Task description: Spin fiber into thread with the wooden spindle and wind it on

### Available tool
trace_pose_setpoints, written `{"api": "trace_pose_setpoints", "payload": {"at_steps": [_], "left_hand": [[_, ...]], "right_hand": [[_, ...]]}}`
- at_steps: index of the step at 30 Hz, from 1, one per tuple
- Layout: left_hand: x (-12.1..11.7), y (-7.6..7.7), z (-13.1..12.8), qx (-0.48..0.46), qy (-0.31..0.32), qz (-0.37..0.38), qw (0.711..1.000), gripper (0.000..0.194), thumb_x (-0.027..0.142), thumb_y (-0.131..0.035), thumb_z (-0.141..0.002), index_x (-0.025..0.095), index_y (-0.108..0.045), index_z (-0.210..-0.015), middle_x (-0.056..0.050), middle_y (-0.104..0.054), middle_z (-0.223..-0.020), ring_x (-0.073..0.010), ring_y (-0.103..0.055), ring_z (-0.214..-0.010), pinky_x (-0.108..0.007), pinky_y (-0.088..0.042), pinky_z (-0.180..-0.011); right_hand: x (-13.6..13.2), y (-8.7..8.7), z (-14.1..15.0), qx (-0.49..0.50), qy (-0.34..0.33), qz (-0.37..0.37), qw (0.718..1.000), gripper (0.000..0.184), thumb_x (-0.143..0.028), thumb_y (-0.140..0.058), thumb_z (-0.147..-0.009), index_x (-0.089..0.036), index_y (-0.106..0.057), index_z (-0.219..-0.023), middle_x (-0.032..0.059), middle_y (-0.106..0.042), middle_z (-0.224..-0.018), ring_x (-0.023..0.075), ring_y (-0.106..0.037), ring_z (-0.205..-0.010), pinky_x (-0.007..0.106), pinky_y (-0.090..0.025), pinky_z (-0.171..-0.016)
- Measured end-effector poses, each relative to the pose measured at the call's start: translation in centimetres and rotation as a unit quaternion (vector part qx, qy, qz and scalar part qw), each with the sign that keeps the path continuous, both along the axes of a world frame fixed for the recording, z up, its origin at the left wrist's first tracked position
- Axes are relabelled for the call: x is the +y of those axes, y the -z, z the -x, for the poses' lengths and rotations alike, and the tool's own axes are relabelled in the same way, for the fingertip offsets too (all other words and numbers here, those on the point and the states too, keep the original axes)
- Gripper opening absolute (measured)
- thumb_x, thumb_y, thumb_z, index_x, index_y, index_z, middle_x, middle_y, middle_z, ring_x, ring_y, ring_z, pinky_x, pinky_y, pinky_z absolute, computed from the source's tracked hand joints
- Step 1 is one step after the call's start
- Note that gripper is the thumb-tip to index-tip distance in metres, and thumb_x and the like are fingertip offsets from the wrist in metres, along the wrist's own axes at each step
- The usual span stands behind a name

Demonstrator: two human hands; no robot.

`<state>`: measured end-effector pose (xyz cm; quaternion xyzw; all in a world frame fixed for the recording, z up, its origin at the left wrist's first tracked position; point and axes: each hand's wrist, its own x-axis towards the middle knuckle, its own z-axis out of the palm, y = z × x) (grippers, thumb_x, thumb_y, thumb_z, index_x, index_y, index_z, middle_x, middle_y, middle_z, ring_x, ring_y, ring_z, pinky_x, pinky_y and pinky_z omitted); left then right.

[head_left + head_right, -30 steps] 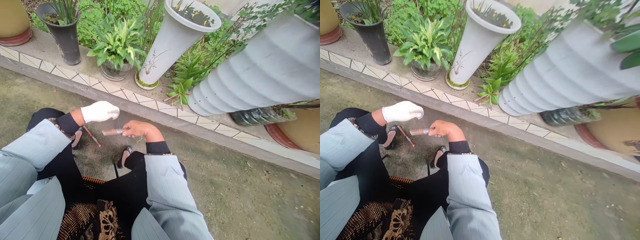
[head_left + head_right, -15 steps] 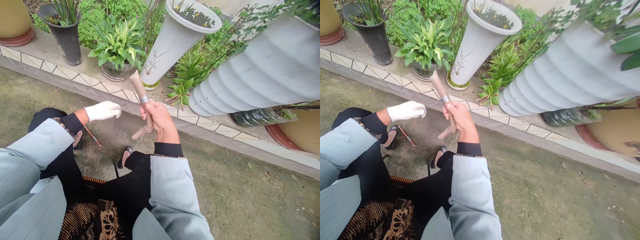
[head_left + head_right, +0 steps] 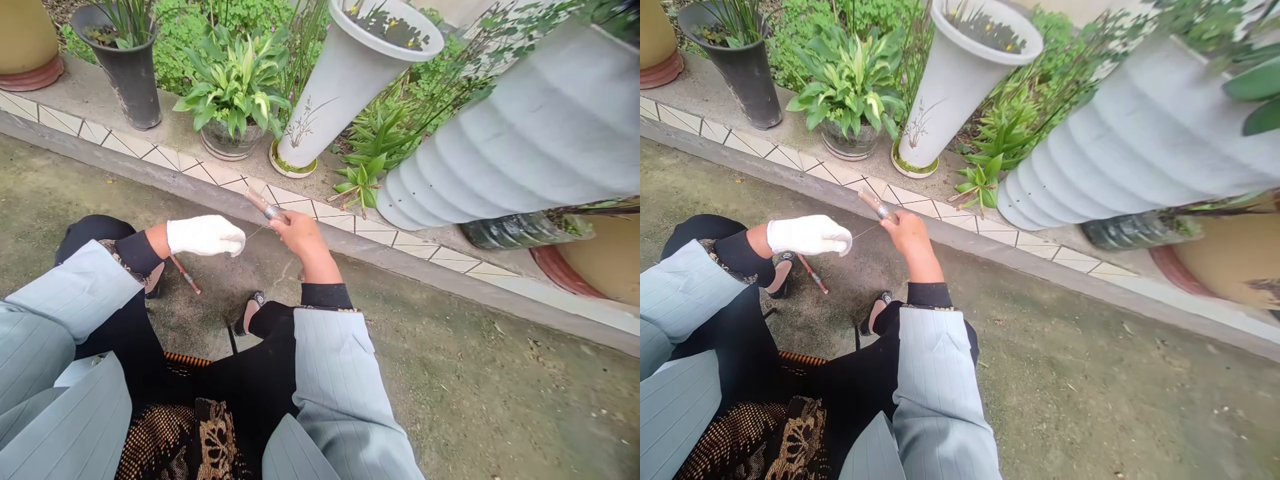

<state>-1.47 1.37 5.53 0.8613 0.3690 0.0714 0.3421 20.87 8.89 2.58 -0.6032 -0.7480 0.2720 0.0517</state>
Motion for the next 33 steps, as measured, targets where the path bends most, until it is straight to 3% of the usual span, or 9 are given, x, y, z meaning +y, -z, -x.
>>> {"api": "trace_pose_setpoints", "payload": {"at_steps": [4, 9, 15, 19, 22, 25, 28, 31, 33], "left_hand": [[-0.2, 0.2, 0.6, 0.091, -0.041, -0.094, 0.991, 0.028, 0.032, -0.042, -0.092, 0.018, -0.066, -0.084, -0.002, -0.064, -0.073, -0.014, -0.054, -0.064, -0.024, -0.036, -0.064], [-0.2, 0.4, 2.1, 0.108, -0.144, -0.123, 0.976, 0.03, 0.034, -0.042, -0.091, 0.018, -0.067, -0.089, -0.004, -0.069, -0.084, -0.0171, -0.06, -0.074, -0.025, -0.04, -0.069], [-2.0, 0.8, 2.4, -0.059, -0.25, 0.016, 0.966, 0.034, 0.037, -0.041, -0.09, 0.014, -0.066, -0.089, -0.001, -0.063, -0.07, -0.0134, -0.054, -0.063, -0.024, -0.043, -0.063], [-4.0, 2.2, 0.8, -0.124, -0.274, 0.136, 0.944, 0.038, 0.04, -0.035, -0.094, 0.013, -0.062, -0.095, 0.004, -0.044, -0.05, -0.011, -0.043, -0.048, -0.022, -0.037, -0.053], [-5.1, 3.2, -0.3, -0.086, -0.231, 0.103, 0.964, 0.036, 0.039, -0.037, -0.094, 0.015, -0.064, -0.09, 0.001, -0.057, -0.065, -0.0114, -0.048, -0.057, -0.022, -0.04, -0.059], [-5.8, 3.5, -1.0, 0.007, -0.186, 0.029, 0.982, 0.033, 0.035, -0.037, -0.095, 0.018, -0.065, -0.09, -0.002, -0.065, -0.078, -0.0136, -0.056, -0.066, -0.024, -0.04, -0.064], [-6.4, 3.6, -1.2, 0.093, -0.135, -0.049, 0.985, 0.03, 0.034, -0.038, -0.095, 0.019, -0.064, -0.089, -0.003, -0.066, -0.075, -0.0155, -0.058, -0.065, -0.025, -0.037, -0.061], [-6.8, 4.1, -1.2, 0.156, -0.094, -0.116, 0.976, 0.029, 0.035, -0.04, -0.094, 0.02, -0.063, -0.085, -0.004, -0.063, -0.064, -0.0163, -0.055, -0.054, -0.026, -0.031, -0.052], [-7.1, 4.5, -1.1, 0.182, -0.083, -0.148, 0.969, 0.028, 0.034, -0.041, -0.094, 0.02, -0.063, -0.082, -0.004, -0.06, -0.059, -0.0164, -0.053, -0.05, -0.026, -0.027, -0.049]], "right_hand": [[-1.8, 0.1, 1.3, -0.092, -0.2, 0.192, 0.956, 0.015, -0.029, -0.061, -0.084, -0.016, -0.068, -0.089, 0.0024, -0.062, -0.069, 0.0125, -0.054, -0.059, 0.025, -0.036, -0.058], [-3.9, -1.0, 1.6, 0.099, -0.376, 0.416, 0.822, 0.018, -0.032, -0.066, -0.078, -0.016, -0.065, -0.086, -0.0032, -0.056, -0.066, 0.0085, -0.049, -0.056, 0.022, -0.038, -0.056], [-5.1, -1.9, 0.6, 0.46, -0.138, 0.291, 0.827, 0.032, -0.044, -0.07, -0.076, -0.016, -0.056, -0.077, -0.0029, -0.053, -0.067, 0.0068, -0.044, -0.055, 0.022, -0.037, -0.055], [-5.6, -0.3, 0.7, 0.532, 0.028, 0.245, 0.81, 0.036, -0.048, -0.072, -0.075, -0.016, -0.056, -0.079, -0.0029, -0.053, -0.067, 0.0064, -0.044, -0.054, 0.021, -0.037, -0.052], [-5.6, 1.0, 0.7, 0.554, 0.104, 0.243, 0.79, 0.044, -0.053, -0.074, -0.07, -0.016, -0.059, -0.088, -0.0034, -0.053, -0.068, 0.0065, -0.045, -0.053, 0.021, -0.038, -0.051], [-5.4, 2.1, 0.5, 0.508, 0.128, 0.231, 0.82, 0.045, -0.056, -0.071, -0.069, -0.016, -0.057, -0.084, -0.0028, -0.052, -0.067, 0.0073, -0.044, -0.053, 0.022, -0.038, -0.05], [-5.2, 3.1, 0.5, 0.353, 0.089, 0.191, 0.912, 0.033, -0.049, -0.063, -0.077, -0.017, -0.056, -0.081, -0.0011, -0.053, -0.067, 0.0092, -0.046, -0.054, 0.024, -0.038, -0.053], [-5.4, 3.5, 0.8, 0.122, -0.03, 0.127, 0.984, 0.022, -0.039, -0.06, -0.082, -0.018, -0.063, -0.089, 0.0022, -0.059, -0.072, 0.0132, -0.051, -0.064, 0.026, -0.037, -0.06], [-5.9, 3.6, 1.1, -0.001, -0.141, 0.154, 0.978, 0.018, -0.034, -0.062, -0.081, -0.019, -0.067, -0.088, 0.0037, -0.062, -0.075, 0.0148, -0.054, -0.069, 0.026, -0.035, -0.061]]}}
